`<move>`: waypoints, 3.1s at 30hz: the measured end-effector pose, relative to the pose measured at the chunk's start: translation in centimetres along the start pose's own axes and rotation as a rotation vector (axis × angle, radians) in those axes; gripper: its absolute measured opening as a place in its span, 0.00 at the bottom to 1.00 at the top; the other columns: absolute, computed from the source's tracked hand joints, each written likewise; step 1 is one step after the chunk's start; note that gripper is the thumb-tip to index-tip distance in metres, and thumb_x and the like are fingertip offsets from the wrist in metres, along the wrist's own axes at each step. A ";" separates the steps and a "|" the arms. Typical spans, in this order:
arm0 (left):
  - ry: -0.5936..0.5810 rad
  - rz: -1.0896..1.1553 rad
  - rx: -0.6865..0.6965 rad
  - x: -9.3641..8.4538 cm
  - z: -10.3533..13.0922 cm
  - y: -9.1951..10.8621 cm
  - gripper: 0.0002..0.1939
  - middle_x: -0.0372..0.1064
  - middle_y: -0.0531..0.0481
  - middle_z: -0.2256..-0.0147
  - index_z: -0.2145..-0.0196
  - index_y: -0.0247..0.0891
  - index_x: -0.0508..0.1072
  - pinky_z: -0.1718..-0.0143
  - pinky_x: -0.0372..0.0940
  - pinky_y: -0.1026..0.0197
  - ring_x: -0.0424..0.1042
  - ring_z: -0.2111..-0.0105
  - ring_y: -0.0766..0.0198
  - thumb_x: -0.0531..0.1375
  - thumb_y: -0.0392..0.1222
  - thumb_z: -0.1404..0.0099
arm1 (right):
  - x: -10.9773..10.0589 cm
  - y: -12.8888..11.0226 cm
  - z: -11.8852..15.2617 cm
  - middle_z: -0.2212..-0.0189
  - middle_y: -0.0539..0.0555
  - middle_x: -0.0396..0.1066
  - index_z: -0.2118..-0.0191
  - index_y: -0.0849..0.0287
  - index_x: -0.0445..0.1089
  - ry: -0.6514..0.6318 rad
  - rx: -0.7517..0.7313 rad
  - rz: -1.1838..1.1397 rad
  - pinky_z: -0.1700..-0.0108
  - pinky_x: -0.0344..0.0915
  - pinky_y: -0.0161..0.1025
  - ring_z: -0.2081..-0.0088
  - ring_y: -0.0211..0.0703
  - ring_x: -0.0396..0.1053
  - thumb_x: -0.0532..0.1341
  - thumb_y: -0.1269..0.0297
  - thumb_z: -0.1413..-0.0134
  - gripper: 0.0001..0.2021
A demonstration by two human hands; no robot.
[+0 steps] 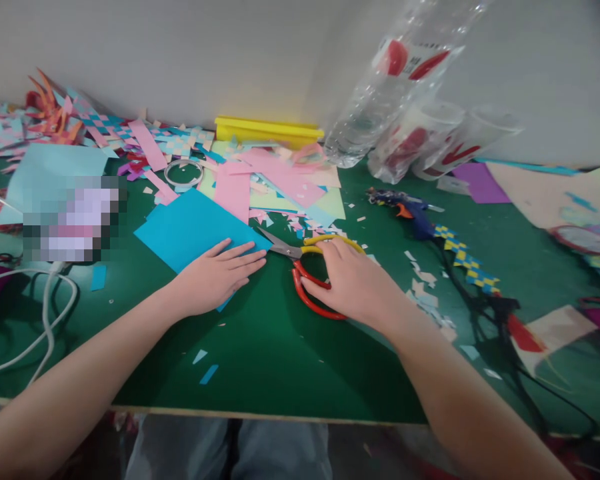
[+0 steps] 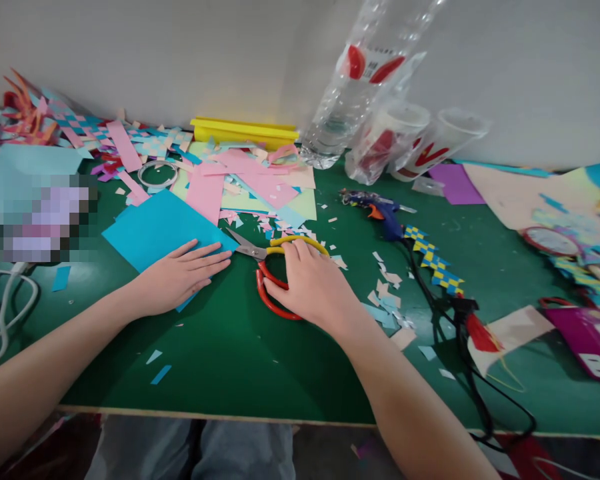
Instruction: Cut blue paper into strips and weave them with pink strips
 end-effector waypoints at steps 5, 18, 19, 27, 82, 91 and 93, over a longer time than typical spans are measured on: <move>-0.012 -0.007 0.002 0.2 0.0 -0.1 0.25 0.47 0.55 0.31 0.31 0.46 0.52 0.30 0.40 0.46 0.42 0.30 0.61 0.43 0.42 0.23 | 0.2 0.6 0.1 0.51 0.70 0.70 0.45 0.68 0.64 -0.072 0.018 0.003 0.53 0.70 0.55 0.49 0.62 0.70 0.51 0.47 0.38 0.28; 0.056 -0.020 -0.091 -0.8 0.4 0.1 0.32 0.45 0.42 0.30 0.32 0.37 0.54 0.31 0.44 0.45 0.42 0.29 0.52 0.51 0.54 0.27 | -0.5 2.7 -0.1 0.51 0.68 0.70 0.48 0.66 0.65 -0.089 0.191 0.033 0.63 0.71 0.52 0.55 0.60 0.72 0.52 0.47 0.40 0.27; 0.057 -0.022 -0.108 -0.9 0.5 0.1 0.33 0.46 0.40 0.30 0.32 0.36 0.55 0.31 0.45 0.44 0.43 0.30 0.51 0.51 0.56 0.27 | -0.9 2.6 -0.1 0.51 0.68 0.70 0.48 0.65 0.65 -0.072 0.205 0.030 0.65 0.71 0.52 0.56 0.61 0.72 0.53 0.47 0.41 0.26; 0.045 0.030 -0.070 -1.5 1.1 -0.4 0.24 0.60 0.43 0.36 0.37 0.35 0.62 0.34 0.53 0.49 0.59 0.35 0.54 0.53 0.47 0.27 | -2.6 2.3 0.0 0.49 0.64 0.71 0.47 0.62 0.66 0.099 0.237 0.003 0.70 0.69 0.47 0.56 0.59 0.73 0.56 0.48 0.44 0.26; 0.497 0.629 -0.575 -4.2 2.8 -2.3 0.14 0.79 0.49 0.67 0.74 0.41 0.73 0.70 0.70 0.59 0.76 0.67 0.61 0.61 0.50 0.34 | -2.5 0.9 0.2 0.50 0.64 0.72 0.50 0.60 0.66 0.120 0.039 -0.093 0.72 0.64 0.42 0.60 0.55 0.74 0.59 0.49 0.48 0.24; 0.453 0.716 -0.593 -3.8 2.5 -2.4 0.14 0.78 0.49 0.68 0.75 0.40 0.71 0.69 0.69 0.60 0.75 0.68 0.62 0.61 0.48 0.34 | -2.1 0.5 0.1 0.53 0.63 0.74 0.51 0.61 0.67 0.092 -0.019 -0.019 0.70 0.64 0.42 0.60 0.54 0.74 0.58 0.48 0.46 0.24; 0.449 0.697 -0.590 -3.8 2.4 -2.4 0.15 0.78 0.49 0.69 0.75 0.40 0.70 0.70 0.68 0.60 0.75 0.68 0.62 0.61 0.49 0.34 | -1.9 0.4 0.0 0.54 0.63 0.75 0.51 0.61 0.67 0.098 -0.033 -0.019 0.70 0.65 0.42 0.59 0.55 0.74 0.57 0.48 0.46 0.23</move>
Point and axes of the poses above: each hand's wrist, its own z-axis away from the middle knuckle, its own x-axis out of the palm, y = z × x, the point moved 3 cm from there along -z, towards the middle knuckle
